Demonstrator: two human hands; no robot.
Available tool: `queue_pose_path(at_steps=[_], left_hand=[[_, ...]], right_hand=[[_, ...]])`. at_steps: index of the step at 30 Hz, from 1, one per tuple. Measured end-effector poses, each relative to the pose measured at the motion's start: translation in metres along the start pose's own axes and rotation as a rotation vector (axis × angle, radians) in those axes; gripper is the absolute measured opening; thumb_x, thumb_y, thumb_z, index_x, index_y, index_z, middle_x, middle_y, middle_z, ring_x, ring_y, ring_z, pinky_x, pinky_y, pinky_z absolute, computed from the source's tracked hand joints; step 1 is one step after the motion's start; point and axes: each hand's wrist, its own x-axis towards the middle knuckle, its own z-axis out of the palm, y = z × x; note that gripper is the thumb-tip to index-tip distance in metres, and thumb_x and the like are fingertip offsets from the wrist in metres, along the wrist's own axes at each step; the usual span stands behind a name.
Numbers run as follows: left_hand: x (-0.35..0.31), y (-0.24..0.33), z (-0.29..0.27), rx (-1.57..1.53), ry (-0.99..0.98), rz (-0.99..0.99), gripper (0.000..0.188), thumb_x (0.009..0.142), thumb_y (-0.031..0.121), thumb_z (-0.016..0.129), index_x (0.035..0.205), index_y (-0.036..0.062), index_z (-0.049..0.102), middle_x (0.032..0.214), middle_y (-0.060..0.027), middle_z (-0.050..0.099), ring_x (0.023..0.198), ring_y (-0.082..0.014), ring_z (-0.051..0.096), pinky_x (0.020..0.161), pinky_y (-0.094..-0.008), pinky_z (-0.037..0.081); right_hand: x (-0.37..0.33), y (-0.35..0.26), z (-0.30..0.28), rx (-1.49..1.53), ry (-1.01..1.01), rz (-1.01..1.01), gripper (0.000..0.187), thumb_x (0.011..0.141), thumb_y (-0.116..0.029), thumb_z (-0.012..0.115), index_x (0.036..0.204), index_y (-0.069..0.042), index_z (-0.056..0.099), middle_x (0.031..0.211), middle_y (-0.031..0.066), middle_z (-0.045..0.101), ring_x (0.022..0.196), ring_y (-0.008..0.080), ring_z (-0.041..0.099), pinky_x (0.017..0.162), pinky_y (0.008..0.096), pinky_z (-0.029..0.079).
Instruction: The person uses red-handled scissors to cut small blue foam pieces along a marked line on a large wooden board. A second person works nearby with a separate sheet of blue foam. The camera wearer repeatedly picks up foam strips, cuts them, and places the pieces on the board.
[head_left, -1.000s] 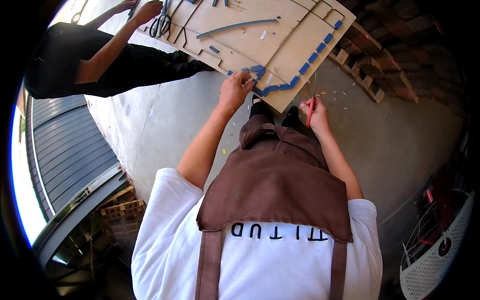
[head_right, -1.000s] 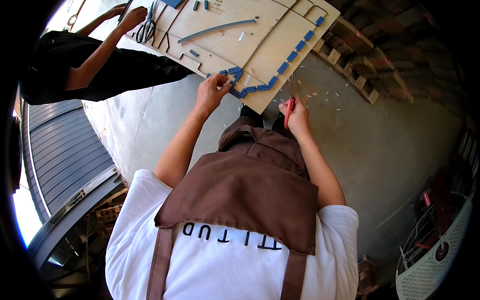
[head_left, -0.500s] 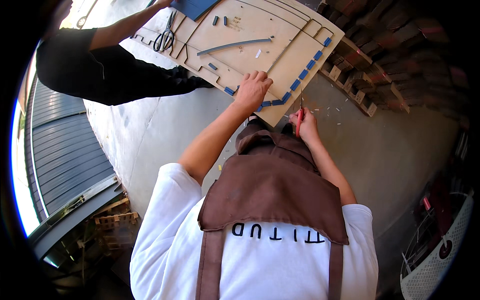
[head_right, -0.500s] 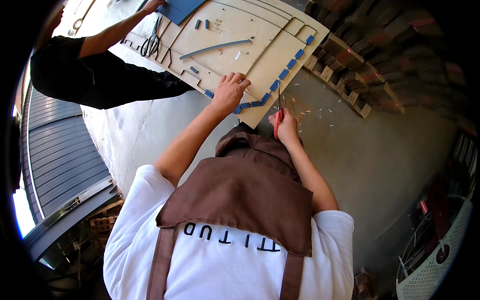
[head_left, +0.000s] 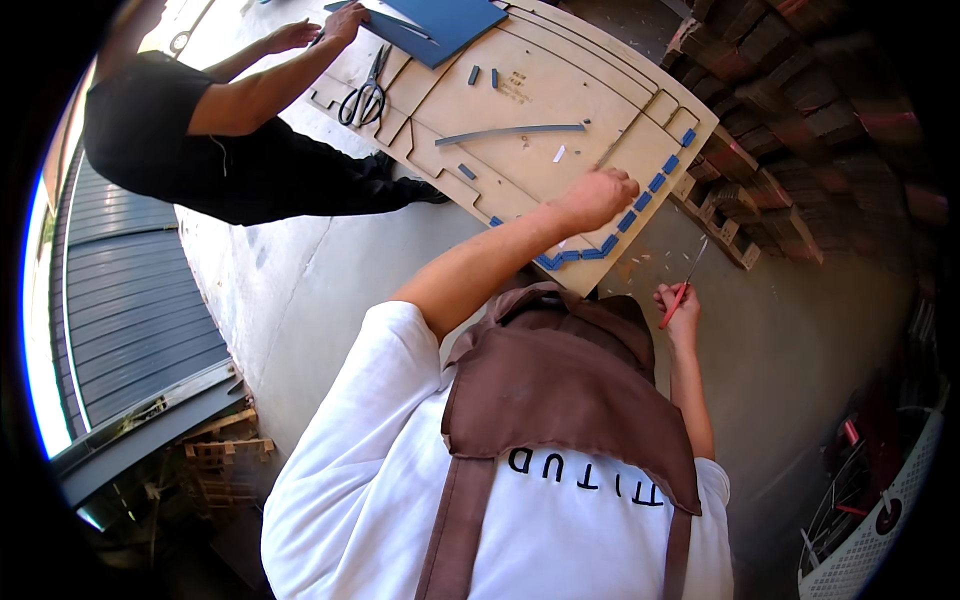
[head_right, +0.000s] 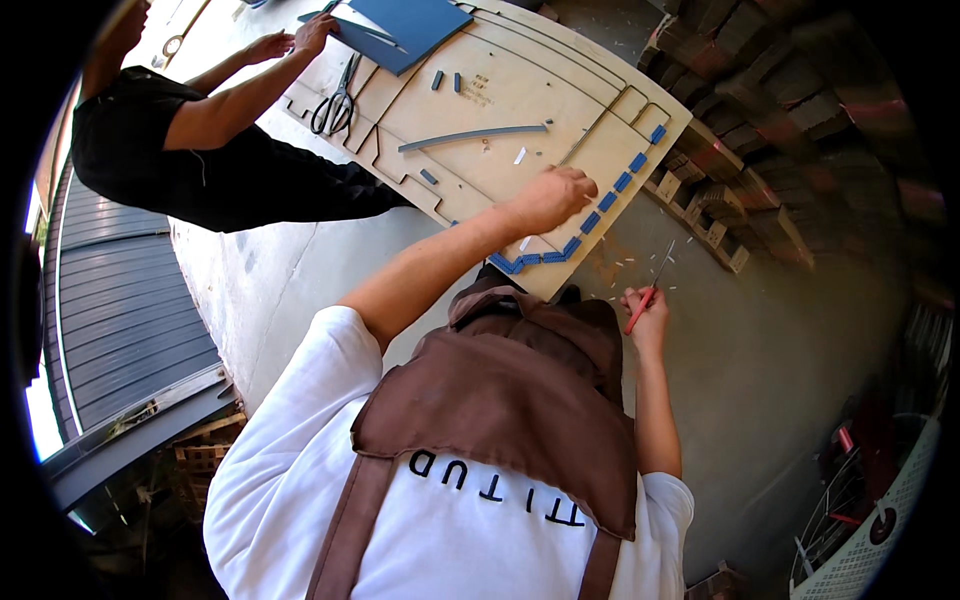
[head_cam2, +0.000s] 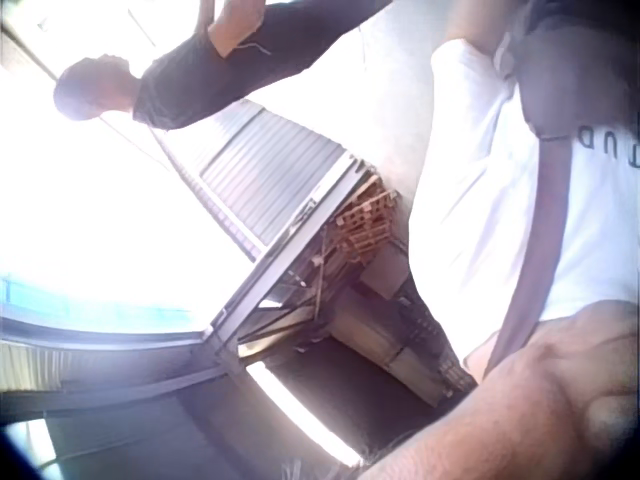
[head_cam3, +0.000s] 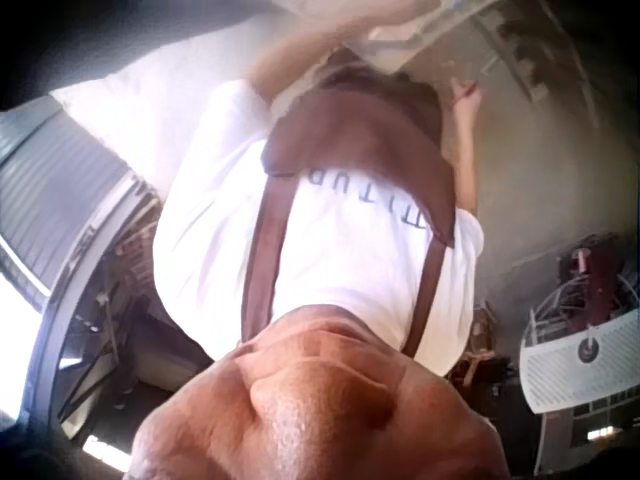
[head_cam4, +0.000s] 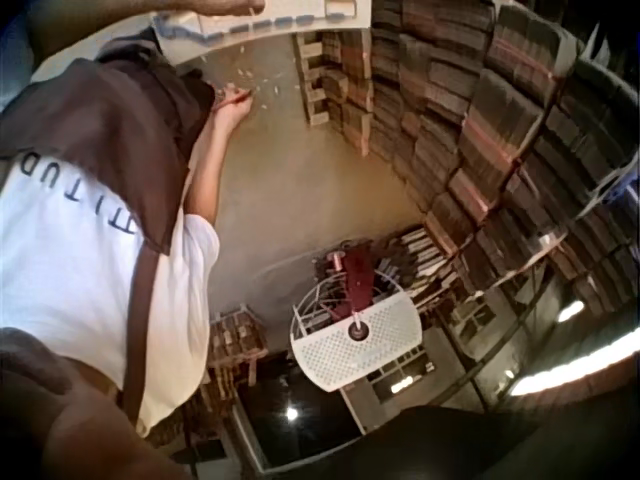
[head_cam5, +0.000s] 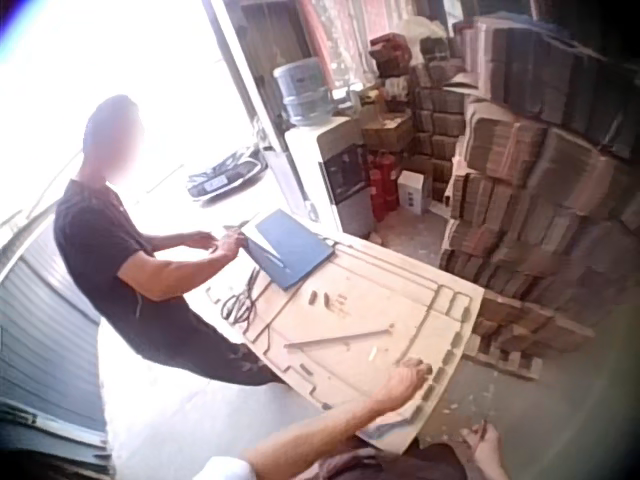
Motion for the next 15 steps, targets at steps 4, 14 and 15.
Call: queue_pose_path(at_steps=[4, 14, 15], left_hand=[[0.016, -0.094, -0.031, 0.193, 0.146, -0.315, 0.024, 0.083, 0.021, 0.065, 0.106, 0.0122, 0.064, 0.109, -0.0076, 0.059, 0.110, -0.0279, 0.053, 0.090, -0.0418, 0.043], [0.032, -0.169, -0.038, 0.093, -0.030, -0.167, 0.020, 0.086, 0.023, 0.064, 0.096, 0.0072, 0.059, 0.094, -0.0107, 0.064, 0.093, -0.0320, 0.061, 0.080, -0.0448, 0.048], [0.036, -0.170, -0.044, 0.030, -0.056, -0.158, 0.020, 0.087, 0.023, 0.064, 0.097, 0.0062, 0.058, 0.090, -0.0109, 0.065, 0.087, -0.0315, 0.063, 0.076, -0.0437, 0.049]], right_hand=[[-0.012, -0.002, 0.015, 0.061, 0.128, 0.015, 0.017, 0.089, -0.011, 0.068, 0.091, -0.008, 0.052, 0.084, 0.0043, 0.064, 0.075, 0.0124, 0.065, 0.065, 0.0233, 0.050], [-0.059, -0.060, 0.110, 0.124, 0.275, -0.007, 0.016, 0.088, -0.010, 0.068, 0.090, -0.006, 0.052, 0.083, 0.0033, 0.062, 0.076, 0.0125, 0.065, 0.068, 0.0240, 0.050], [-0.061, -0.061, 0.115, 0.132, 0.281, -0.011, 0.016, 0.089, -0.010, 0.068, 0.090, -0.006, 0.052, 0.083, 0.0034, 0.062, 0.077, 0.0125, 0.065, 0.068, 0.0241, 0.050]])
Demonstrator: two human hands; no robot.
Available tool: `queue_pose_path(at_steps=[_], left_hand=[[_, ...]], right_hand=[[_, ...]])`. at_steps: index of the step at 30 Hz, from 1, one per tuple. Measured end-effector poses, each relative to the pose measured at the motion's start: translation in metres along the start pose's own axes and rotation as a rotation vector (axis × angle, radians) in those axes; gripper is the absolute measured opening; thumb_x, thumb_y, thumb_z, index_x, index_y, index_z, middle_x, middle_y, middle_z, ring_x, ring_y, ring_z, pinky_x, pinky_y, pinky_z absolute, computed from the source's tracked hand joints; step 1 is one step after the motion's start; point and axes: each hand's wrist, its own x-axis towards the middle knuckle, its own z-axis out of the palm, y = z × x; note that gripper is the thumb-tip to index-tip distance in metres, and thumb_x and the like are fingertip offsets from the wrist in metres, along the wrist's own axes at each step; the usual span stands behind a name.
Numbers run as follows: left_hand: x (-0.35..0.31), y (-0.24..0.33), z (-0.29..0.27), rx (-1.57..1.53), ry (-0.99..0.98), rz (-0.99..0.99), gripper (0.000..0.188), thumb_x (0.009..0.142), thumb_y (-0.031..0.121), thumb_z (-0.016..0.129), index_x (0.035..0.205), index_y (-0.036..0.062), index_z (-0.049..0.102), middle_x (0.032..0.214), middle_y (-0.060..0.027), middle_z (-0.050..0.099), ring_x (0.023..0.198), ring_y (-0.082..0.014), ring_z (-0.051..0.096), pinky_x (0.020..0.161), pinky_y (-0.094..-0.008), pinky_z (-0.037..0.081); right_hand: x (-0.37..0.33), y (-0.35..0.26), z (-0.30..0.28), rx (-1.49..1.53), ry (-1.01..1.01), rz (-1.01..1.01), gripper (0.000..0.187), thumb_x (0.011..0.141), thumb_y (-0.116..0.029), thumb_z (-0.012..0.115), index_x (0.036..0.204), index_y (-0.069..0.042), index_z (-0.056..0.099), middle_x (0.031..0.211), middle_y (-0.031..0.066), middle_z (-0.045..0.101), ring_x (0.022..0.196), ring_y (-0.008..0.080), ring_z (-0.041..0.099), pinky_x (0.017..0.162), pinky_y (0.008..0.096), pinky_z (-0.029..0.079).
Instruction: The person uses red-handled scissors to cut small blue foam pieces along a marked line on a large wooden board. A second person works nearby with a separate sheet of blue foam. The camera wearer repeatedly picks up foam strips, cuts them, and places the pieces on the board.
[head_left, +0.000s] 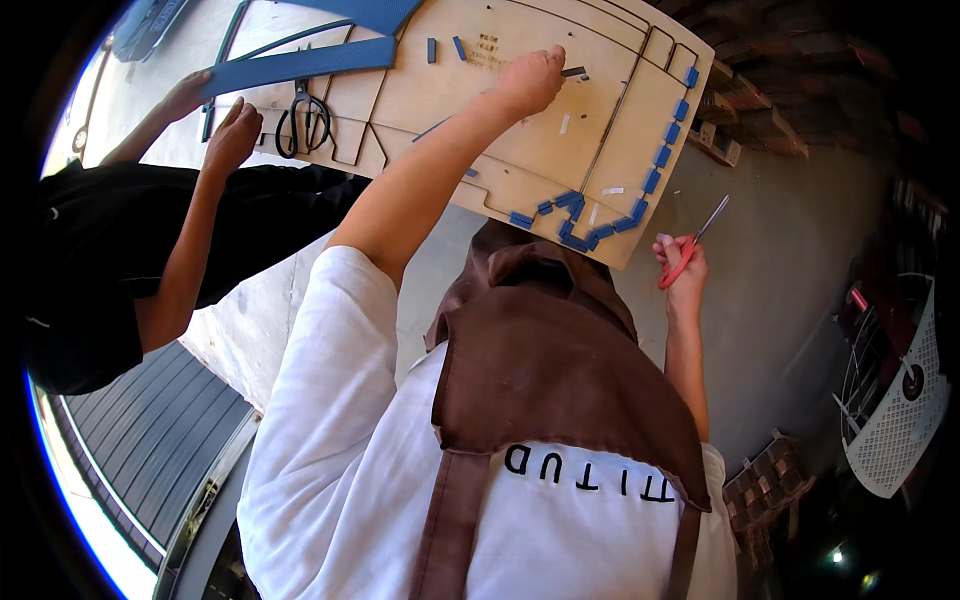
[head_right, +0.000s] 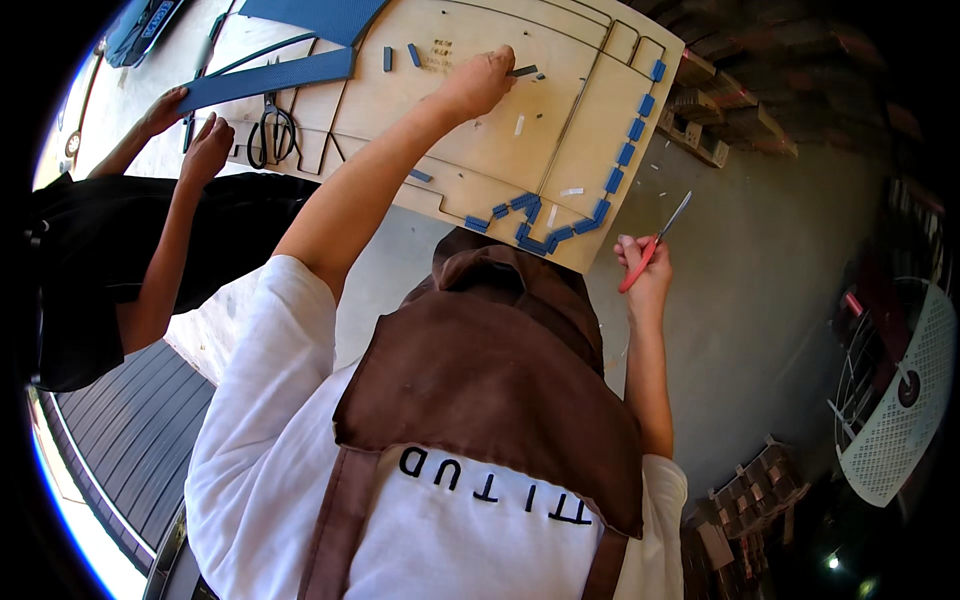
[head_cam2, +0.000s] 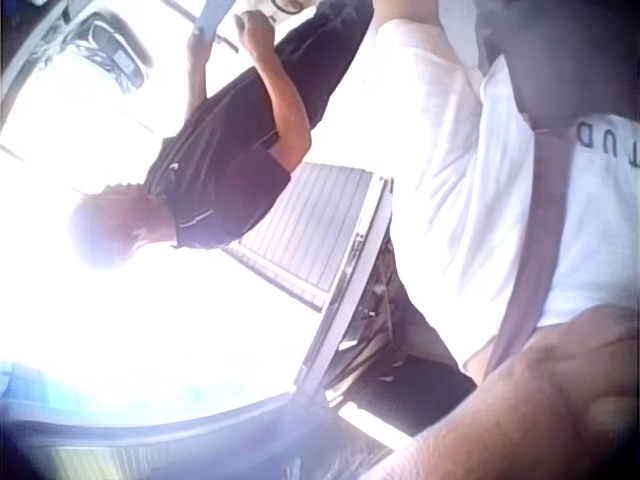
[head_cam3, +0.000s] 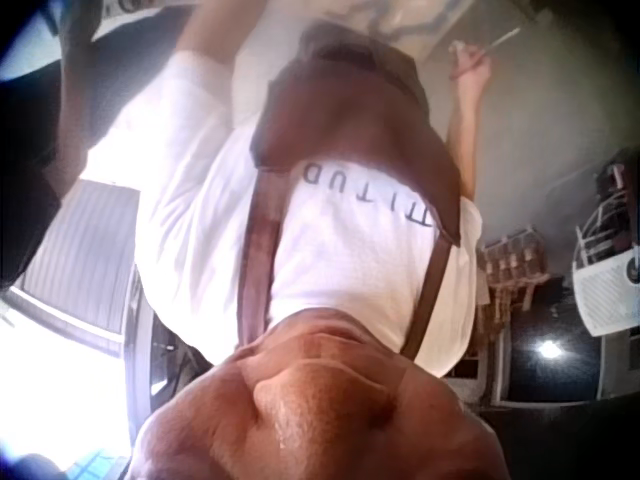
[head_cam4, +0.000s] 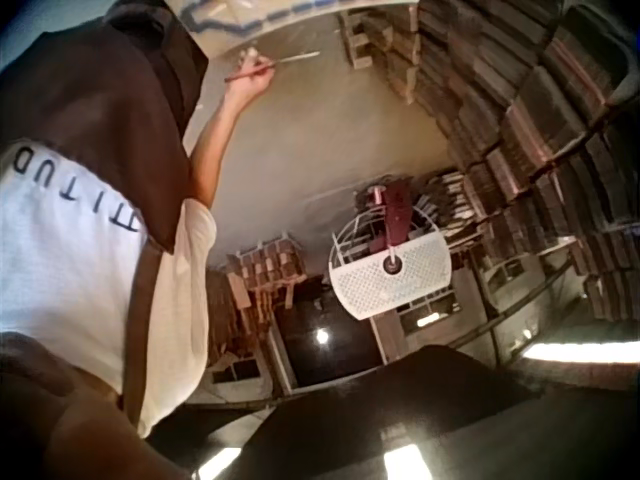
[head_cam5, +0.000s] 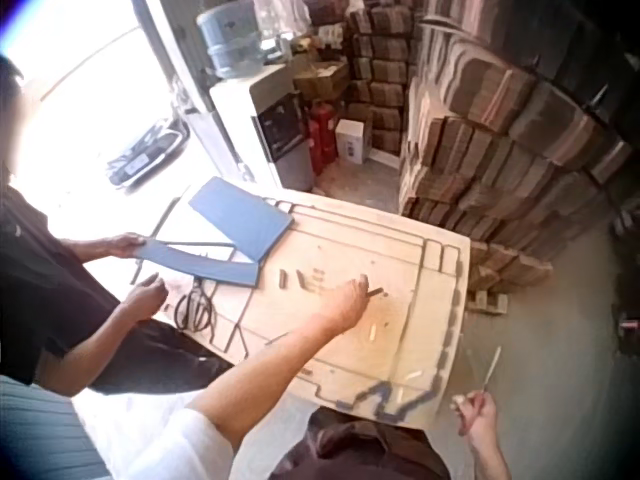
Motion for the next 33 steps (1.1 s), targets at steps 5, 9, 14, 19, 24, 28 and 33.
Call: queue_pose_path(at_steps=[5, 9, 14, 19, 24, 28, 33], left_hand=[[-0.014, 0.017, -0.056, -0.374, -0.054, 0.099, 0.024, 0.088, 0.018, 0.064, 0.104, 0.0017, 0.059, 0.078, -0.0107, 0.067, 0.065, -0.0229, 0.062, 0.062, -0.0345, 0.049], [-0.058, 0.023, -0.092, -0.446, -0.132, 0.104, 0.022, 0.089, 0.017, 0.064, 0.105, 0.0017, 0.062, 0.079, -0.0102, 0.067, 0.068, -0.0206, 0.061, 0.066, -0.0333, 0.050], [-0.130, -0.005, -0.088, -0.450, -0.224, 0.029, 0.018, 0.089, 0.013, 0.061, 0.103, 0.0022, 0.062, 0.086, -0.0105, 0.066, 0.076, -0.0235, 0.063, 0.072, -0.0333, 0.049], [-0.179, -0.027, -0.069, -0.180, -0.259, 0.092, 0.014, 0.087, 0.011, 0.060, 0.100, 0.0044, 0.060, 0.090, -0.0113, 0.064, 0.083, -0.0320, 0.062, 0.074, -0.0386, 0.049], [-0.185, -0.021, -0.062, -0.179, -0.303, 0.088, 0.015, 0.087, 0.011, 0.061, 0.100, 0.0054, 0.059, 0.088, -0.0113, 0.063, 0.082, -0.0305, 0.062, 0.073, -0.0387, 0.048], [-0.178, 0.010, -0.087, -0.510, -0.318, -0.125, 0.015, 0.093, 0.013, 0.058, 0.106, 0.0052, 0.059, 0.083, -0.0079, 0.062, 0.078, -0.0218, 0.062, 0.073, -0.0345, 0.049], [-0.163, 0.041, -0.107, -1.645, -0.056, -0.294, 0.020, 0.101, 0.018, 0.050, 0.114, 0.0036, 0.056, 0.092, -0.0044, 0.060, 0.084, -0.0151, 0.057, 0.080, -0.0307, 0.049]], right_hand=[[-0.006, -0.005, 0.019, 0.012, -0.010, 0.024, 0.015, 0.089, -0.010, 0.068, 0.091, -0.006, 0.053, 0.086, 0.0054, 0.064, 0.077, 0.0128, 0.065, 0.068, 0.0245, 0.050], [-0.009, -0.008, 0.038, -0.010, -0.094, 0.005, 0.014, 0.090, -0.009, 0.067, 0.091, -0.006, 0.053, 0.088, 0.0062, 0.065, 0.077, 0.0127, 0.065, 0.069, 0.0249, 0.051], [-0.014, -0.005, 0.051, -0.053, -0.154, -0.009, 0.015, 0.089, -0.008, 0.068, 0.089, -0.005, 0.053, 0.087, 0.0061, 0.065, 0.077, 0.0117, 0.064, 0.070, 0.0247, 0.051], [-0.015, -0.003, 0.050, -0.104, -0.206, -0.025, 0.015, 0.088, -0.007, 0.068, 0.088, -0.004, 0.053, 0.087, 0.0063, 0.065, 0.075, 0.0111, 0.062, 0.071, 0.0250, 0.051], [-0.015, 0.000, 0.058, -0.184, -0.306, -0.120, 0.017, 0.086, -0.006, 0.069, 0.090, -0.002, 0.053, 0.088, 0.0066, 0.066, 0.080, 0.0111, 0.061, 0.074, 0.0261, 0.051], [-0.026, -0.019, 0.103, -0.039, -0.449, -0.087, 0.017, 0.086, -0.004, 0.069, 0.089, -0.001, 0.053, 0.090, 0.0088, 0.066, 0.083, 0.0133, 0.062, 0.079, 0.0283, 0.052], [-0.039, -0.074, 0.161, 0.184, -0.690, -0.004, 0.015, 0.091, -0.006, 0.064, 0.090, -0.002, 0.049, 0.100, 0.0144, 0.066, 0.092, 0.0182, 0.065, 0.083, 0.0301, 0.052]])
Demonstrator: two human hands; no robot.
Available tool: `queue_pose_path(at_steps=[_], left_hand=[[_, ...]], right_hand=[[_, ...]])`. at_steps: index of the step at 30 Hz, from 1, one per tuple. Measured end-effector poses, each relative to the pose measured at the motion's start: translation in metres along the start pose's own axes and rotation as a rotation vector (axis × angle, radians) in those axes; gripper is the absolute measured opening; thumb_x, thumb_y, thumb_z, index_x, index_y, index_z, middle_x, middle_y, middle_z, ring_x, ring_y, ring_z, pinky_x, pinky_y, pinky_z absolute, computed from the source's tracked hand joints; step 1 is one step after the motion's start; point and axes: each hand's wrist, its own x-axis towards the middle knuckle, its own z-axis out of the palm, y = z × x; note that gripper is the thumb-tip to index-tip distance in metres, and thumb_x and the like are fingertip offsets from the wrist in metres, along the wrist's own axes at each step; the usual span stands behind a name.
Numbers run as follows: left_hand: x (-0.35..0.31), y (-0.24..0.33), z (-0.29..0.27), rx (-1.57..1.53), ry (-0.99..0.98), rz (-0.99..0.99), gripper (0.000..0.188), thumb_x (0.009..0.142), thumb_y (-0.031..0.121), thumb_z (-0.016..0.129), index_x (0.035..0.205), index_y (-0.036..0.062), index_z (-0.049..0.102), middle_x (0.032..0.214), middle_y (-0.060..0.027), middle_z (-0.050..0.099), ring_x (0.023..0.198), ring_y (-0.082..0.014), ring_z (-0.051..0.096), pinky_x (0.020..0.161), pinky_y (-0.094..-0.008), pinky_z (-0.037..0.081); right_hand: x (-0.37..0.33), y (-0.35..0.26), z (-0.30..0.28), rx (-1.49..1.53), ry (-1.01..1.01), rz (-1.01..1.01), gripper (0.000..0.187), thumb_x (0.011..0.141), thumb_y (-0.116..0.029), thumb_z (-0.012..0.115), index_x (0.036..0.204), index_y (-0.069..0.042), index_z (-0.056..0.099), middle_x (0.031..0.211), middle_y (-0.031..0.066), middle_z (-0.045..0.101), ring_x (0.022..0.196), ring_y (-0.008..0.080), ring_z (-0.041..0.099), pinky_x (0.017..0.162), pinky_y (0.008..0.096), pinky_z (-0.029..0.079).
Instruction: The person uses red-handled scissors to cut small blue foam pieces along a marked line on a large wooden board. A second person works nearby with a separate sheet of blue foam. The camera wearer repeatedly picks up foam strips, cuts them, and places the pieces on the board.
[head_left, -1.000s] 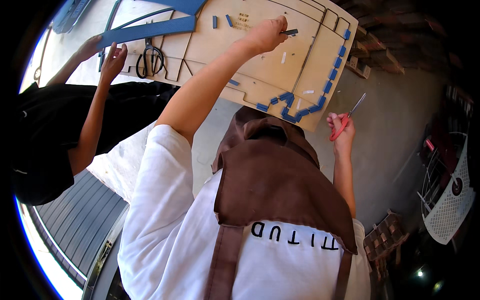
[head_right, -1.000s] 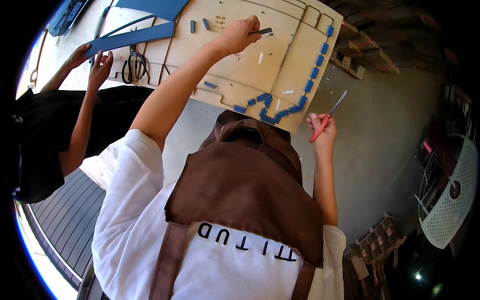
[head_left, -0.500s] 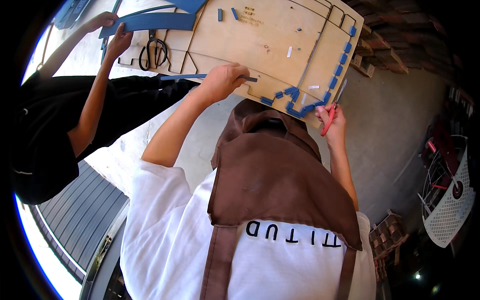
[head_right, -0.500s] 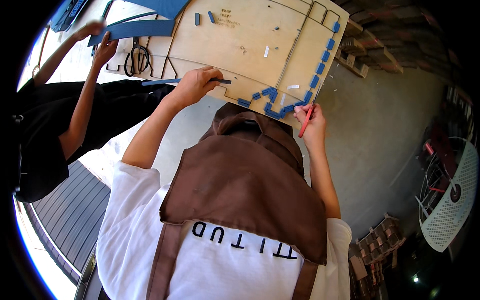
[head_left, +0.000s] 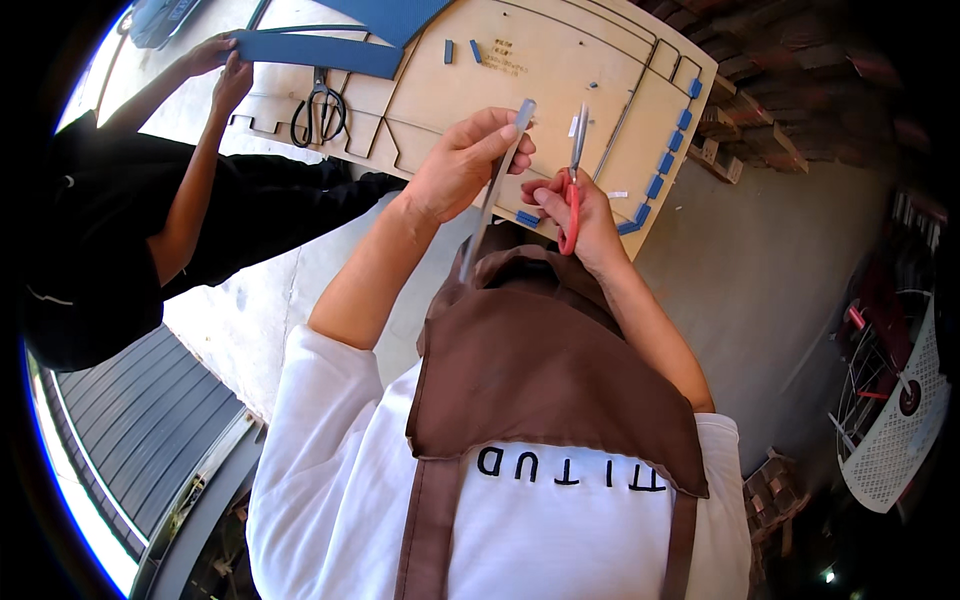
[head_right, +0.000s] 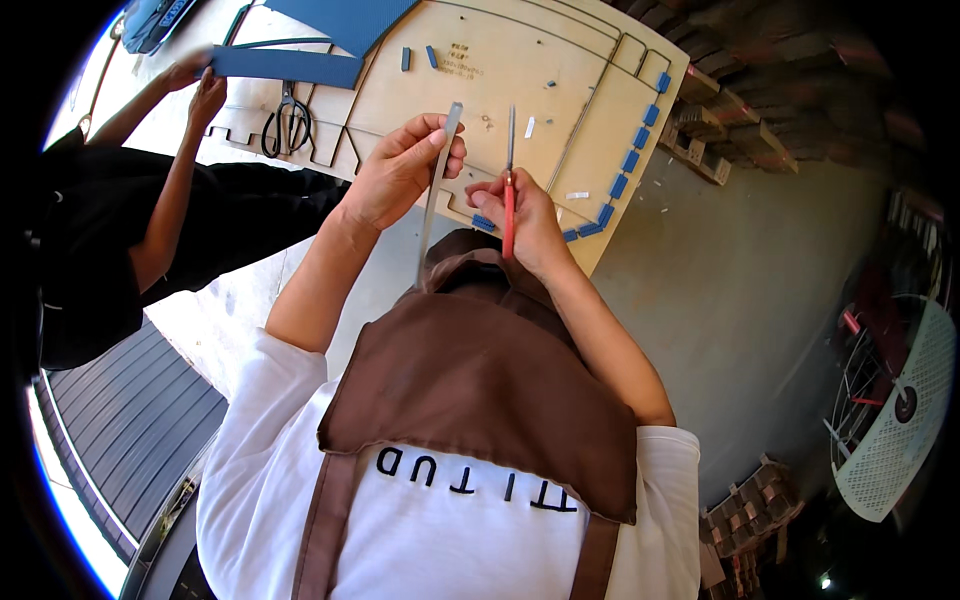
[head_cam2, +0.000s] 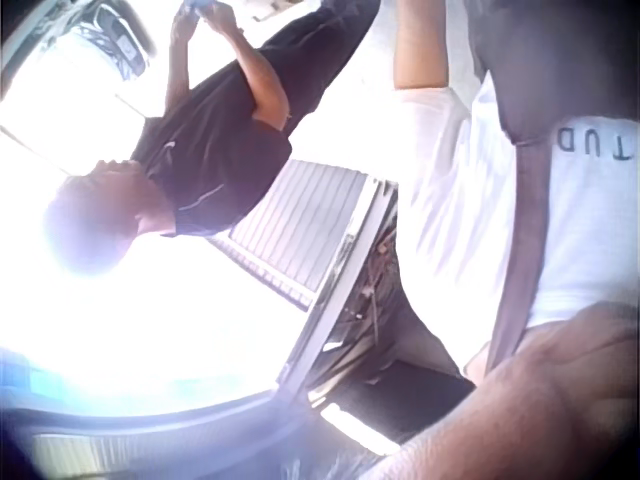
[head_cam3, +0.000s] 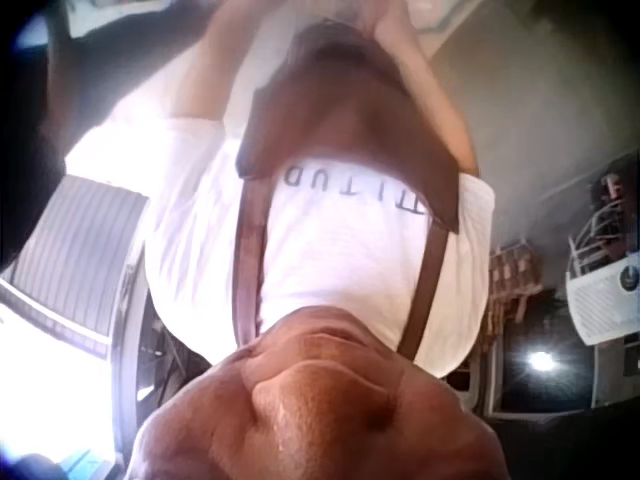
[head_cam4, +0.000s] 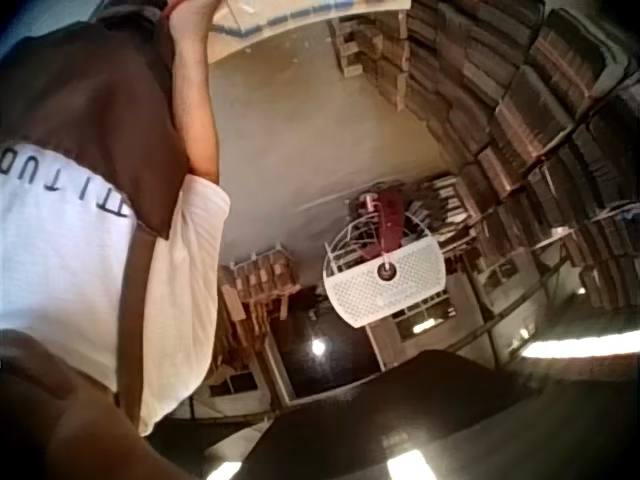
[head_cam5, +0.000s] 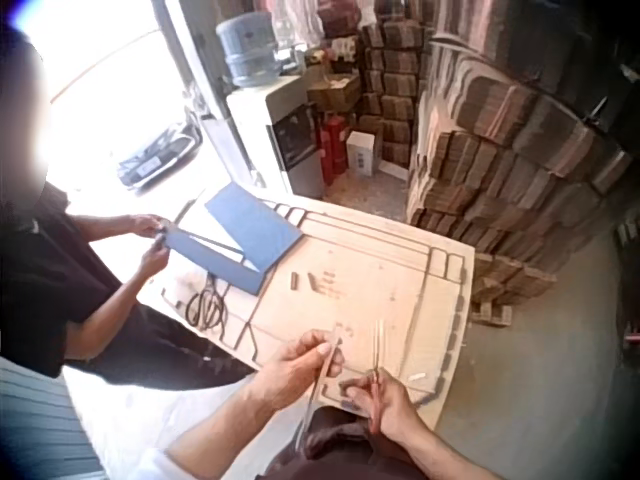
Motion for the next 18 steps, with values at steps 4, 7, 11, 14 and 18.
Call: queue_pose_path(at_steps=[4, 7, 11, 14, 18], left_hand=[[0.019, -0.002, 0.012, -0.479, 0.007, 0.170, 0.021, 0.102, 0.019, 0.048, 0.115, 0.0048, 0.054, 0.101, -0.0053, 0.058, 0.090, -0.0148, 0.056, 0.086, -0.0335, 0.049], [0.032, -0.011, 0.016, -0.659, -0.039, 0.260, 0.021, 0.101, 0.020, 0.047, 0.116, 0.0070, 0.053, 0.104, -0.0048, 0.058, 0.094, -0.0175, 0.058, 0.089, -0.0380, 0.050], [0.026, -0.027, 0.006, -0.628, -0.099, 0.237, 0.023, 0.101, 0.022, 0.047, 0.119, 0.0086, 0.054, 0.111, -0.0056, 0.060, 0.107, -0.0218, 0.058, 0.095, -0.0431, 0.047], [0.014, -0.033, -0.006, -0.515, -0.158, 0.153, 0.027, 0.102, 0.024, 0.047, 0.123, 0.0082, 0.053, 0.122, -0.0079, 0.060, 0.120, -0.0256, 0.054, 0.100, -0.0445, 0.044], [-0.001, -0.044, -0.037, -0.101, 0.105, 0.139, 0.033, 0.103, 0.025, 0.045, 0.130, 0.0066, 0.051, 0.125, -0.0084, 0.060, 0.117, -0.0215, 0.057, 0.099, -0.0370, 0.043]], right_hand=[[0.008, -0.020, 0.010, 0.062, -0.149, 0.031, 0.015, 0.094, -0.009, 0.060, 0.088, -0.003, 0.047, 0.103, 0.0176, 0.067, 0.091, 0.0201, 0.067, 0.082, 0.0303, 0.053], [0.009, -0.020, 0.002, 0.052, -0.188, 0.030, 0.014, 0.093, -0.011, 0.060, 0.088, -0.005, 0.048, 0.099, 0.0175, 0.067, 0.079, 0.0161, 0.065, 0.071, 0.0266, 0.053], [0.007, -0.028, -0.019, 0.075, -0.070, 0.054, 0.015, 0.091, -0.014, 0.063, 0.090, -0.003, 0.053, 0.094, 0.0138, 0.067, 0.072, 0.0106, 0.061, 0.067, 0.0242, 0.050], [0.000, -0.028, -0.037, -0.079, -0.046, 0.112, 0.014, 0.090, -0.013, 0.065, 0.094, -0.003, 0.056, 0.093, 0.0121, 0.068, 0.073, 0.0110, 0.062, 0.067, 0.0247, 0.050], [-0.015, -0.011, -0.059, -0.587, 0.041, 0.054, 0.018, 0.085, -0.014, 0.070, 0.095, -0.003, 0.059, 0.087, 0.0085, 0.069, 0.076, 0.0132, 0.064, 0.069, 0.0289, 0.051]])
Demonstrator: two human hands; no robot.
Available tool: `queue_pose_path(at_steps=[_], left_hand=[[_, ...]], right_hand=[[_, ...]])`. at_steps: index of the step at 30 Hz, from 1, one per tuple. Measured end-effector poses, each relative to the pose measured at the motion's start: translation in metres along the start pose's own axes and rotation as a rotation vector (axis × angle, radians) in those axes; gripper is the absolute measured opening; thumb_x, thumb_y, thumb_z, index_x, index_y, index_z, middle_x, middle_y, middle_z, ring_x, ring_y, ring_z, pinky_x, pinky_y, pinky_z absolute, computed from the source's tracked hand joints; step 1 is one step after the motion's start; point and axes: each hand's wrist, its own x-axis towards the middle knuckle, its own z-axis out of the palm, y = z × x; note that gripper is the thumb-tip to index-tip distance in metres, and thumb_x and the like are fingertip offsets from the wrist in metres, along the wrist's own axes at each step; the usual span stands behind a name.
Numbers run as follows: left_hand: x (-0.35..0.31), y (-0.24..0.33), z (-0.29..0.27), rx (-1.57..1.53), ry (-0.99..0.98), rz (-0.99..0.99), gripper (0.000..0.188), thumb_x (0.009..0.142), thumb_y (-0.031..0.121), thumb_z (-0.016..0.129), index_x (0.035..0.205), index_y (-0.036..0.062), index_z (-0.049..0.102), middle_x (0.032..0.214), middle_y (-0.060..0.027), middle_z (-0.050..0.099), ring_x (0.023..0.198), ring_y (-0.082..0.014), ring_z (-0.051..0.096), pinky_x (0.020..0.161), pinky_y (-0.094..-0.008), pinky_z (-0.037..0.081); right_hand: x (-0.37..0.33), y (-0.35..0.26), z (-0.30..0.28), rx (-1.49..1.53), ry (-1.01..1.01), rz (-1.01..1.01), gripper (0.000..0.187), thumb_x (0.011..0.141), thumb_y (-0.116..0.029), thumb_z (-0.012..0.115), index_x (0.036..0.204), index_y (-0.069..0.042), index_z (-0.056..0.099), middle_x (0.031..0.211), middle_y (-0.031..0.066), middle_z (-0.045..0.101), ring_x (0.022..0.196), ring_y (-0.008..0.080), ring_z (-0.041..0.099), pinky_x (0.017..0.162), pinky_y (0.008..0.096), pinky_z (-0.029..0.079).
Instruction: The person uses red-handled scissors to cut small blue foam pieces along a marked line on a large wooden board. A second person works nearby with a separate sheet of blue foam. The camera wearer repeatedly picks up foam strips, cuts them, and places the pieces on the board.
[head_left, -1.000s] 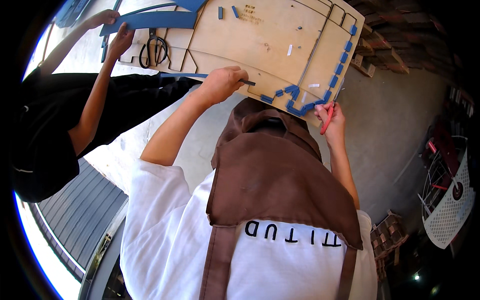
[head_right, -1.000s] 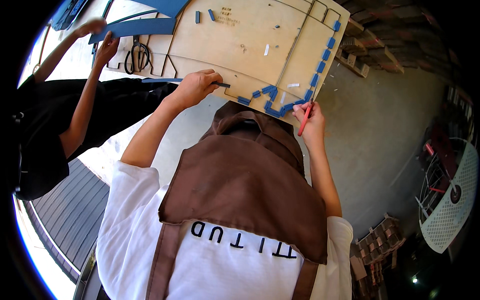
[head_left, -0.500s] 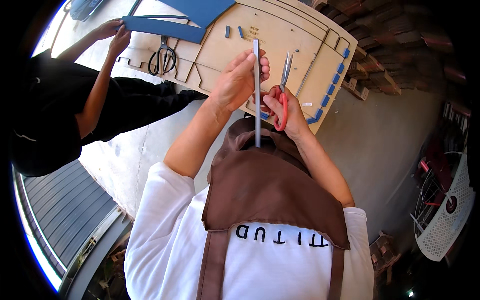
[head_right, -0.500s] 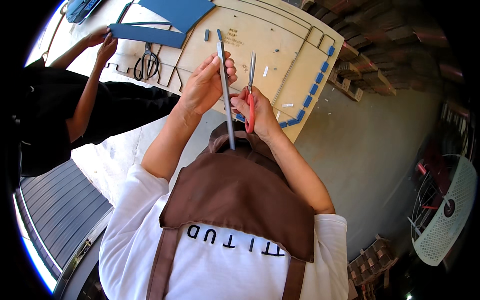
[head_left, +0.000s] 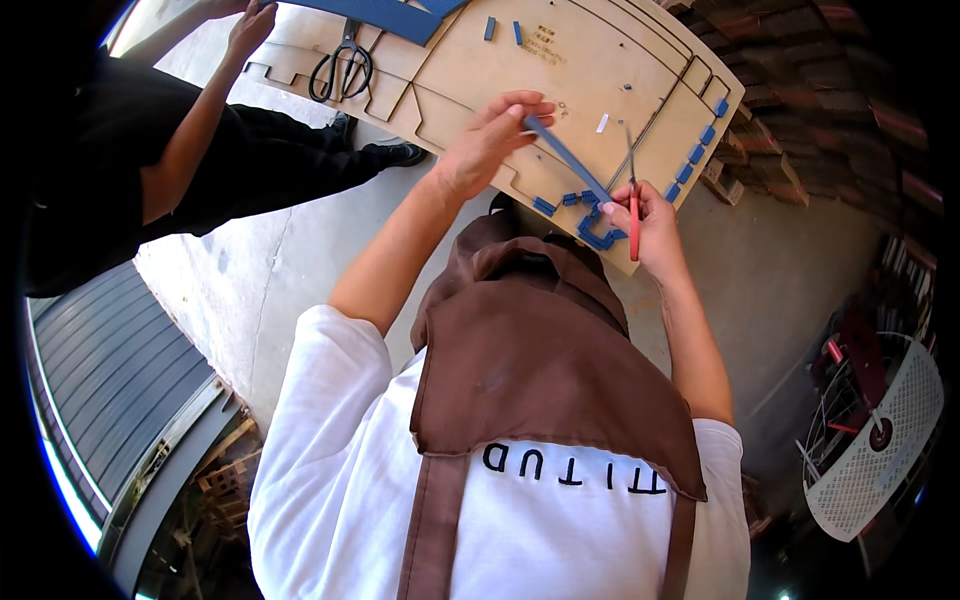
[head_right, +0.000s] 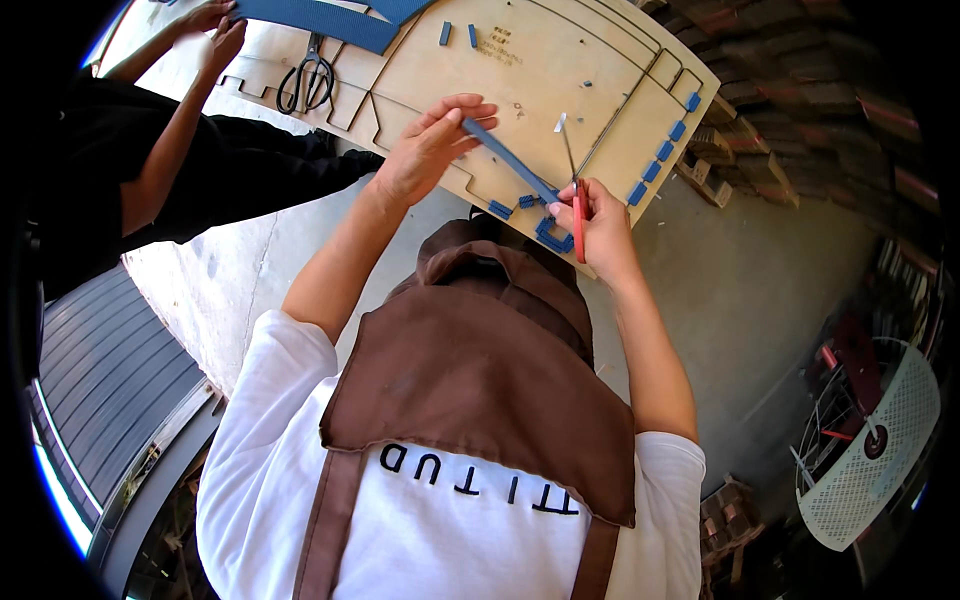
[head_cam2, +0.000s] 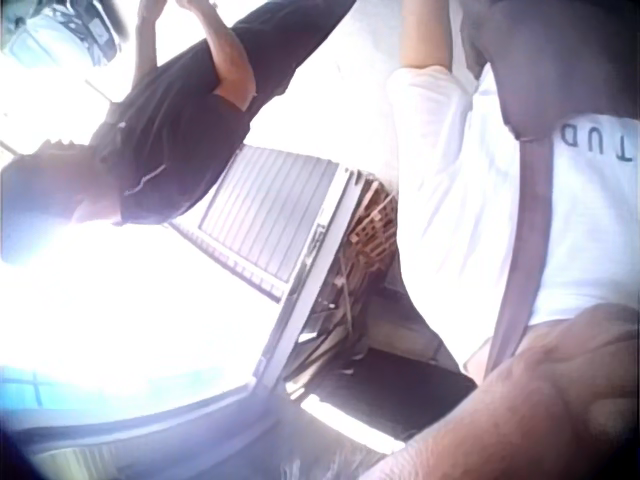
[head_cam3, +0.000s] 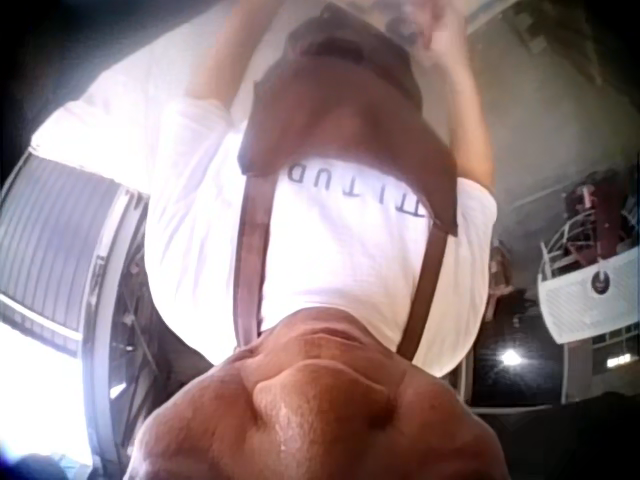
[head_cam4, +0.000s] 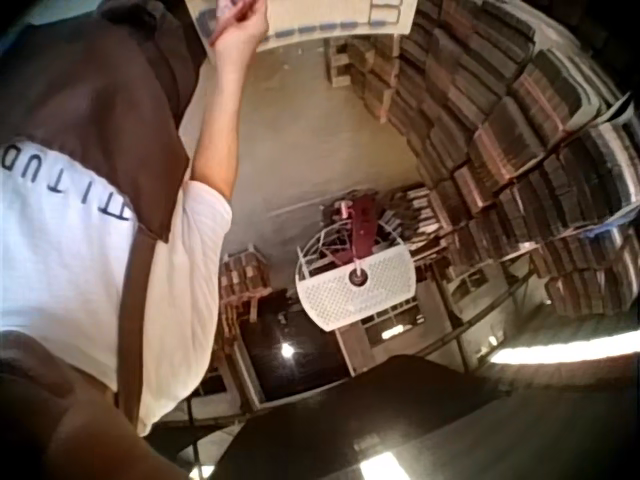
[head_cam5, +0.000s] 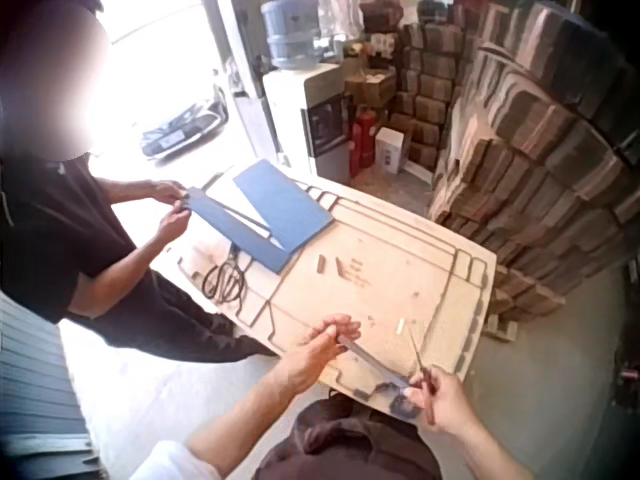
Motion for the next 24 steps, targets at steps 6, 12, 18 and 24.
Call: queue_pose_path(at_steps=[6, 12, 18, 24], left_hand=[[-0.014, -0.021, -0.065, 0.509, 0.353, 0.105, 0.022, 0.097, 0.016, 0.056, 0.110, 0.0001, 0.061, 0.096, -0.0038, 0.068, 0.090, -0.0134, 0.061, 0.083, -0.0259, 0.046], [-0.022, -0.036, -0.075, 0.778, 0.240, 0.176, 0.016, 0.094, 0.015, 0.060, 0.103, 0.0021, 0.065, 0.084, -0.0076, 0.067, 0.079, -0.0132, 0.061, 0.072, -0.0279, 0.049], [-0.025, -0.020, -0.058, 1.059, 0.051, 0.146, 0.015, 0.091, 0.009, 0.061, 0.104, 0.0044, 0.064, 0.098, -0.0066, 0.066, 0.089, -0.0179, 0.064, 0.079, -0.0291, 0.050], [-0.027, -0.030, -0.049, 1.446, -0.337, 0.353, 0.023, 0.080, 0.013, 0.068, 0.102, 0.0085, 0.065, 0.101, -0.0079, 0.061, 0.100, -0.0282, 0.056, 0.087, -0.0375, 0.047]], right_hand=[[-0.020, 0.024, 0.012, -0.555, 0.079, -0.036, 0.023, 0.077, -0.010, 0.072, 0.097, -0.008, 0.061, 0.091, 0.0119, 0.069, 0.088, 0.0334, 0.066, 0.073, 0.0376, 0.051], [-0.022, 0.034, 0.026, -0.661, 0.083, -0.096, 0.025, 0.074, -0.008, 0.072, 0.097, -0.007, 0.061, 0.098, 0.0107, 0.069, 0.091, 0.0320, 0.066, 0.075, 0.0393, 0.051], [-0.019, 0.040, 0.033, -0.658, 0.081, -0.122, 0.025, 0.075, -0.009, 0.072, 0.097, -0.006, 0.061, 0.099, 0.0117, 0.068, 0.092, 0.0329, 0.065, 0.074, 0.0408, 0.051], [-0.017, 0.042, 0.036, -0.637, 0.092, -0.082, 0.022, 0.078, -0.011, 0.070, 0.098, -0.006, 0.061, 0.092, 0.0124, 0.069, 0.087, 0.0336, 0.066, 0.071, 0.0413, 0.051]])
